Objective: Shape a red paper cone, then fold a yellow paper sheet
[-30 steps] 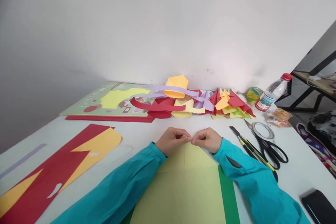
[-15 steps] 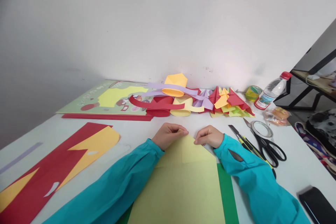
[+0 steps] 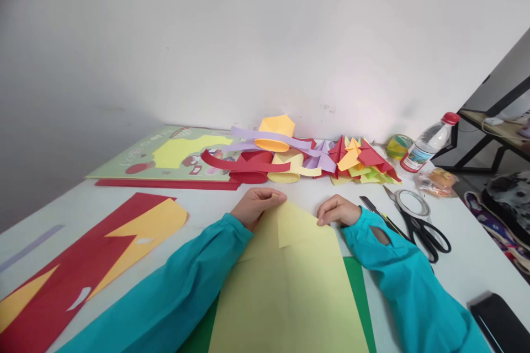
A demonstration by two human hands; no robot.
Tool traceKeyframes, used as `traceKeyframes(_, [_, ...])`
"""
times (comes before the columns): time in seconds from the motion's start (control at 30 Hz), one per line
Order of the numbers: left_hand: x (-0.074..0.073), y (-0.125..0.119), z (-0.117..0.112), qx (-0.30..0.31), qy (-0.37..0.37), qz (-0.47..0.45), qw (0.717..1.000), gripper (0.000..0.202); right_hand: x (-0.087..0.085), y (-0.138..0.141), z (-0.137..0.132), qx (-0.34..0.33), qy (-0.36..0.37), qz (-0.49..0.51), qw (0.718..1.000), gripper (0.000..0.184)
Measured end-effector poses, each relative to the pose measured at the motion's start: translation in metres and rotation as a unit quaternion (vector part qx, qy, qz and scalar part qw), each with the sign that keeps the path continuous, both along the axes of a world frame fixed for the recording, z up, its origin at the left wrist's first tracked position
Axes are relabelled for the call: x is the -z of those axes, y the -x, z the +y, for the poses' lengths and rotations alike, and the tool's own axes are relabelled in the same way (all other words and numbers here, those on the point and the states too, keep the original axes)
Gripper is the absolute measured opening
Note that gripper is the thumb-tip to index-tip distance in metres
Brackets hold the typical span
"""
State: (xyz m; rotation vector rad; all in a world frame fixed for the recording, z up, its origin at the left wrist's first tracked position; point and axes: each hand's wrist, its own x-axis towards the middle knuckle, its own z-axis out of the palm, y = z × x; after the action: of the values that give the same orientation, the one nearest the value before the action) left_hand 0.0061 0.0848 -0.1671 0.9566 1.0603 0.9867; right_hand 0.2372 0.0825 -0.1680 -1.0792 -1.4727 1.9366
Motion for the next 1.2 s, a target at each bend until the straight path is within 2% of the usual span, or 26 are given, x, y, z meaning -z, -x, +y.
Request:
traceKeyframes(0.23, [-0.001,0.0,0.0,-0.009,0.026,-0.028,0.999,0.036,0.0,-0.006,0.0,-0.046,0.013,0.048,0.998,0.022])
traceKeyframes(0.5, [0.0,0.003,0.003,-0.016,0.05,-0.059,0.997,0.038,-0.001,-0.01,0.001,-0.052,0.022,0.074,0.996,0.017])
traceKeyframes(0.8, [-0.002,0.001,0.0,-0.023,0.048,-0.071,0.996,0.036,-0.017,-0.011,-0.003,-0.058,0.013,0.06,0.996,0.025])
traceKeyframes(0.93, [-0.004,0.0,-0.003,-0.024,0.04,-0.063,0.997,0.036,-0.016,-0.005,-0.004,-0.028,-0.032,0.077,0.996,0.042])
traceKeyframes(1.0, [-0.004,-0.003,-0.005,-0.01,0.035,-0.049,0.998,0.034,-0.012,0.001,-0.004,0.002,-0.057,0.077,0.995,0.049])
traceKeyframes(1.07, [-0.004,-0.007,-0.007,0.024,0.017,-0.011,0.999,0.031,-0.008,0.008,-0.004,0.019,-0.071,0.059,0.996,0.048])
traceKeyframes(1.2, [-0.003,-0.016,-0.012,0.096,-0.041,0.072,0.992,0.029,-0.004,0.019,-0.006,0.011,-0.087,0.009,0.996,0.041])
